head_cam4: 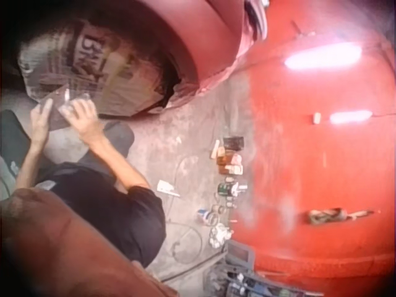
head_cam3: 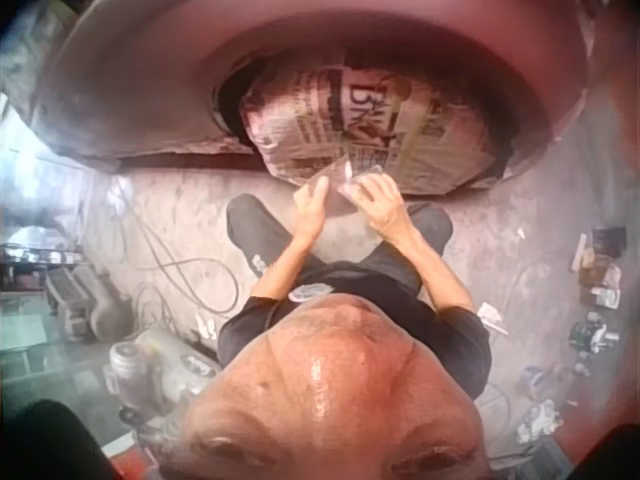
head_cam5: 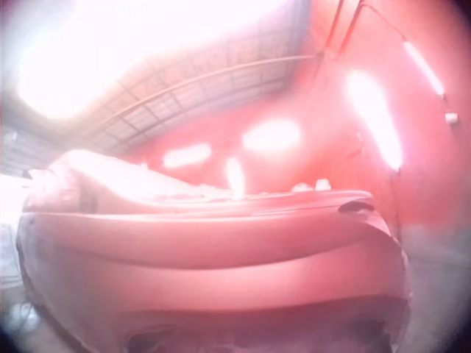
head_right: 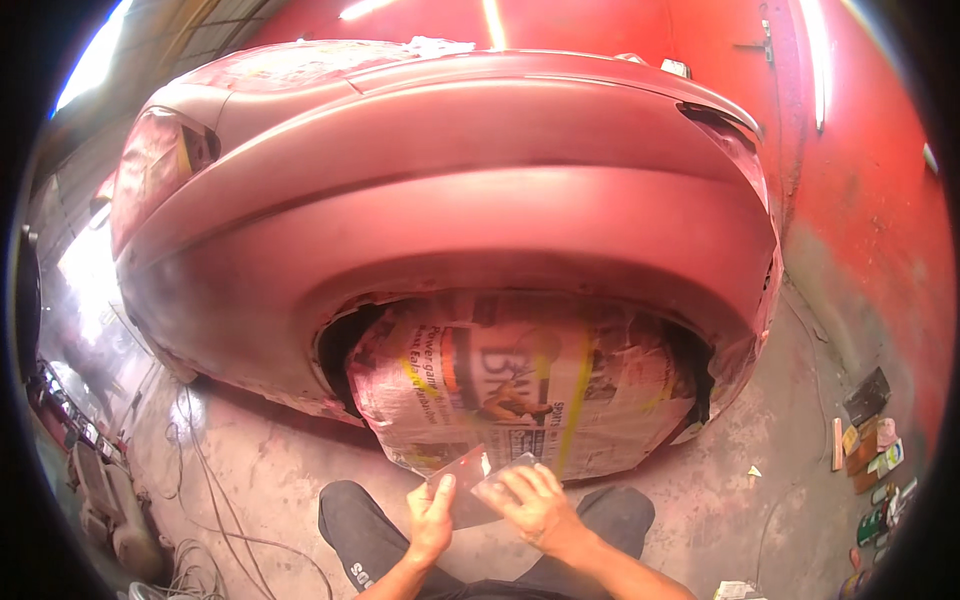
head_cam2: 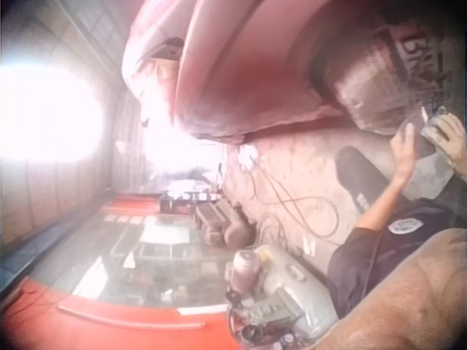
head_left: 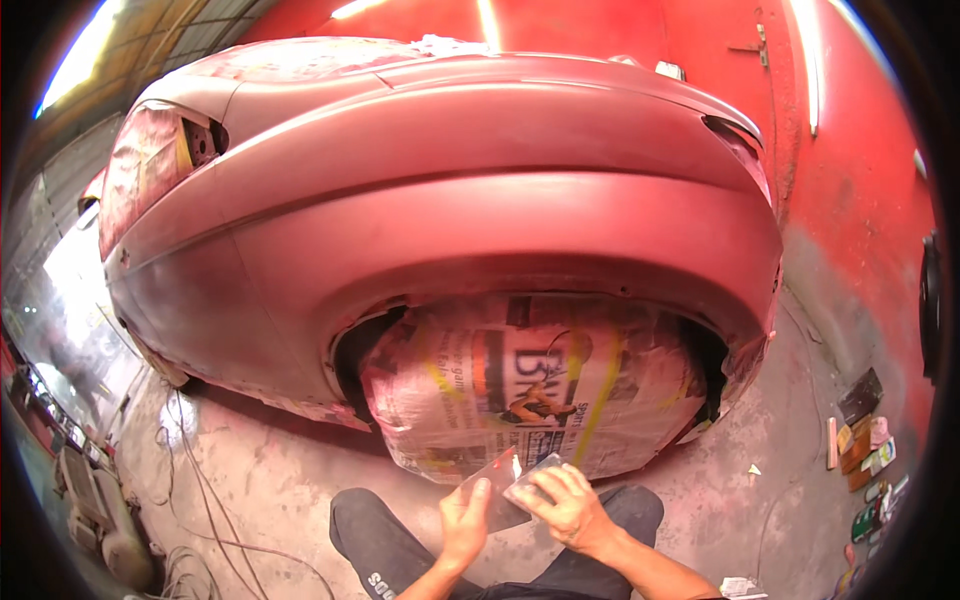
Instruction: The person applies a white body filler to a red car's rear bumper using a putty knife. They spread the filler over specific spots, smooth the surface, and occasionally touch the area with their hand to check the texture.
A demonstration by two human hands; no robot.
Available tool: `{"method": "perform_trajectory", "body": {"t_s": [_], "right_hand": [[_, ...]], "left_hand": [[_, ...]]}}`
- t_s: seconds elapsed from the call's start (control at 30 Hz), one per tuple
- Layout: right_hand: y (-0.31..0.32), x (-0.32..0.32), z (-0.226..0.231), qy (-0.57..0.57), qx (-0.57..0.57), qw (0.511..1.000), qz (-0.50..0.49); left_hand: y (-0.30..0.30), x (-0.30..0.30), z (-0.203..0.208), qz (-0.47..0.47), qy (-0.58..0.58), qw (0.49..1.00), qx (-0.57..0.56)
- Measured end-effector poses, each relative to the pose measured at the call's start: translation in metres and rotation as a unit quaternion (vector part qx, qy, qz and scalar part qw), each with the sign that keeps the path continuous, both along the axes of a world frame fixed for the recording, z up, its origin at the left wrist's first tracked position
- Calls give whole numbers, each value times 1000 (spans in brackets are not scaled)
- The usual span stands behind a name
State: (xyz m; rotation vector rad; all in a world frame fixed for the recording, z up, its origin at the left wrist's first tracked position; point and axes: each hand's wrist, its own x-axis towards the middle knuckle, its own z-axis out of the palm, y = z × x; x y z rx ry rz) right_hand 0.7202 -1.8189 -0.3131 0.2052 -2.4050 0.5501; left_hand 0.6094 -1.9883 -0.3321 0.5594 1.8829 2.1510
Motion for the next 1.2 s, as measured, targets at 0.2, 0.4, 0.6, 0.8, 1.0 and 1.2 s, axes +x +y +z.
{"method": "perform_trajectory", "body": {"t_s": [0.2,0.4,0.6,0.8,1.0,1.2], "right_hand": [[-11,10,-28,-43,-4,999,22],[4,17,-33,-12,-63,997,46],[-11,14,-31,37,-68,993,88],[11,25,-52,-100,-31,994,32],[8,7,-26,15,-44,998,-30],[-10,10,-35,-15,-31,999,4]], "left_hand": [[2,-6,-12,40,-24,998,46],[-2,-23,5,82,-33,985,148],[-2,-15,-31,-51,-310,920,234],[-4,-11,-19,-26,-306,926,220],[-9,-14,-12,-2,-54,998,41],[10,0,-20,35,-35,999,10]]}}
